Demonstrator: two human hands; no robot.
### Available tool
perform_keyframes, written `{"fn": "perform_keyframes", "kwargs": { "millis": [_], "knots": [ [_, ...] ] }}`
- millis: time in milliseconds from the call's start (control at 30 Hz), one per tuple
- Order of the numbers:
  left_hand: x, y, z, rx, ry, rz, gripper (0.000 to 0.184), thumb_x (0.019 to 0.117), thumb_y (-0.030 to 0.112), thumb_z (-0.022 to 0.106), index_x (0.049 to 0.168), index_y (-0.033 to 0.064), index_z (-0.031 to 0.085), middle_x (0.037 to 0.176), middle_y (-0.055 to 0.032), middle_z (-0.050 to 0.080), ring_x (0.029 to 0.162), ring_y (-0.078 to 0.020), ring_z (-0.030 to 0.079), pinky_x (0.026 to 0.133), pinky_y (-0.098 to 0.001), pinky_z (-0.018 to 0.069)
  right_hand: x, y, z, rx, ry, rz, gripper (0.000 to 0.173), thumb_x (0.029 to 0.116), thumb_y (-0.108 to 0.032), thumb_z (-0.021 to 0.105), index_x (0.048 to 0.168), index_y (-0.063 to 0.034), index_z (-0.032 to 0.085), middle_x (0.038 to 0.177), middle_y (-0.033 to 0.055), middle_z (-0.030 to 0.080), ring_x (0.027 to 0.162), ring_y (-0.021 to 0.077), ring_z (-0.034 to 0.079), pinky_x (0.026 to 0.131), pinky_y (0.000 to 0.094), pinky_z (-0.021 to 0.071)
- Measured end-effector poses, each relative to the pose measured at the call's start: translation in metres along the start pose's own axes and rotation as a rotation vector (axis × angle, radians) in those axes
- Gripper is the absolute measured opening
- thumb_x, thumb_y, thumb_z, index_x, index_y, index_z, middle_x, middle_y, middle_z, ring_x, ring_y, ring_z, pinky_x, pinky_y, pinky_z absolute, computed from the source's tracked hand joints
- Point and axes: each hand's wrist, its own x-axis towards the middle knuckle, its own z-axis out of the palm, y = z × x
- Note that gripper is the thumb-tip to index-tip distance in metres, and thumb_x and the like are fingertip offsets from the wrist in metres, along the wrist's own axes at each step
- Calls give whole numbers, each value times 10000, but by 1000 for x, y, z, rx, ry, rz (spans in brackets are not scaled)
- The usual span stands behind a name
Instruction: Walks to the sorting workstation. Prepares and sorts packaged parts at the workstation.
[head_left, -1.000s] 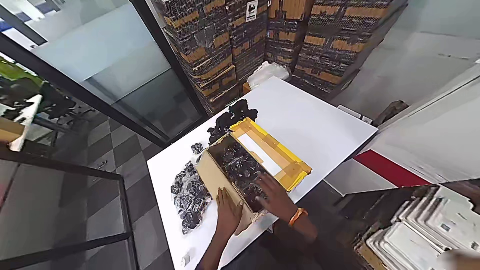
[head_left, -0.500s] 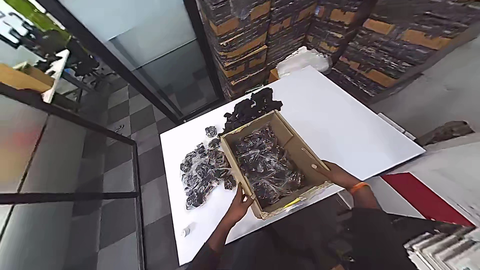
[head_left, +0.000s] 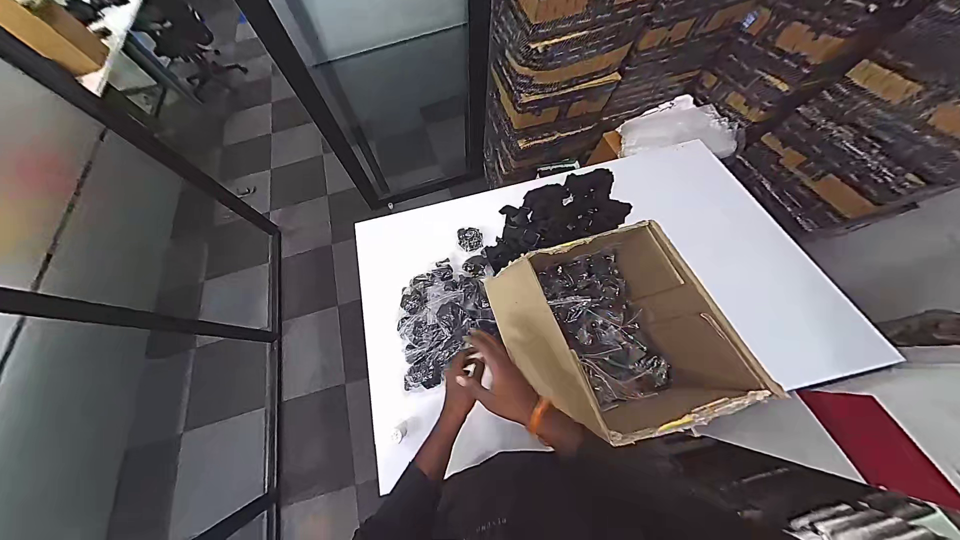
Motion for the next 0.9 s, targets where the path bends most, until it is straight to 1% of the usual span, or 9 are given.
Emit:
{"fn": "perform_keyframes", "kwargs": {
  "millis": [100,133,233,367,500,667,733,800,900],
  "knots": [
    [30,-51,-49,167,345,-151,598,933,205,706,1415,-80,497,1387,-297,565,1276,-367,583,1097,-504,477,45,46,65,-183,-61,361,983,887,-631,651,1612,-64,305,1682,272,180,1553,440,212,1233,589,281],
    [40,-68,-67,189,426,-227,708,911,272,737,1460,-70,447,1435,-310,522,1334,-394,535,1123,-534,448,60,62,71,-239,-49,452,1032,887,-653,633,1636,-65,236,1682,289,155,1545,465,218,1227,604,281],
    [57,-113,-114,193,437,-493,1041,885,543,730,1622,37,196,1589,-354,291,1444,-506,365,1135,-654,377,95,100,64,-191,24,595,1037,923,-577,661,1648,-51,138,1623,270,333,1472,381,414,1202,512,382],
    [78,-137,-131,40,251,-622,1197,865,661,698,1656,168,-52,1601,-383,224,1413,-541,384,1063,-699,421,129,147,47,-4,128,674,1088,905,-545,726,1651,-52,106,1658,217,300,1522,302,353,1246,452,325],
    [101,-127,-108,2,110,-542,1267,800,608,797,1658,201,-41,1585,-386,249,1389,-519,426,1057,-654,463,139,184,52,106,74,777,998,892,-633,693,1612,-66,298,1626,247,347,1508,363,360,1230,542,324],
    [115,-124,-82,12,102,-625,1284,740,705,794,1657,319,-18,1575,-408,234,1321,-574,453,968,-688,494,130,170,64,284,17,875,1038,884,-601,722,1661,-215,151,1663,226,266,1456,454,397,1023,735,452],
    [118,-123,-75,21,128,-652,1233,758,718,768,1657,334,17,1584,-393,236,1346,-575,428,1001,-700,465,124,166,75,344,49,881,1021,880,-460,788,1657,-265,155,1633,239,315,1333,485,521,873,716,542],
    [118,-119,-70,14,127,-660,1149,819,686,732,1663,298,57,1601,-381,212,1381,-565,391,1036,-692,439,116,169,87,378,115,836,983,879,-297,807,1649,-243,198,1576,251,398,1236,462,599,817,661,583],
    [114,-122,-70,-53,94,-570,950,942,531,681,1652,174,160,1586,-364,265,1389,-500,421,1067,-630,453,107,175,93,376,147,720,902,891,-151,748,1637,-133,241,1577,247,404,1340,382,545,994,571,548]
  ]
}}
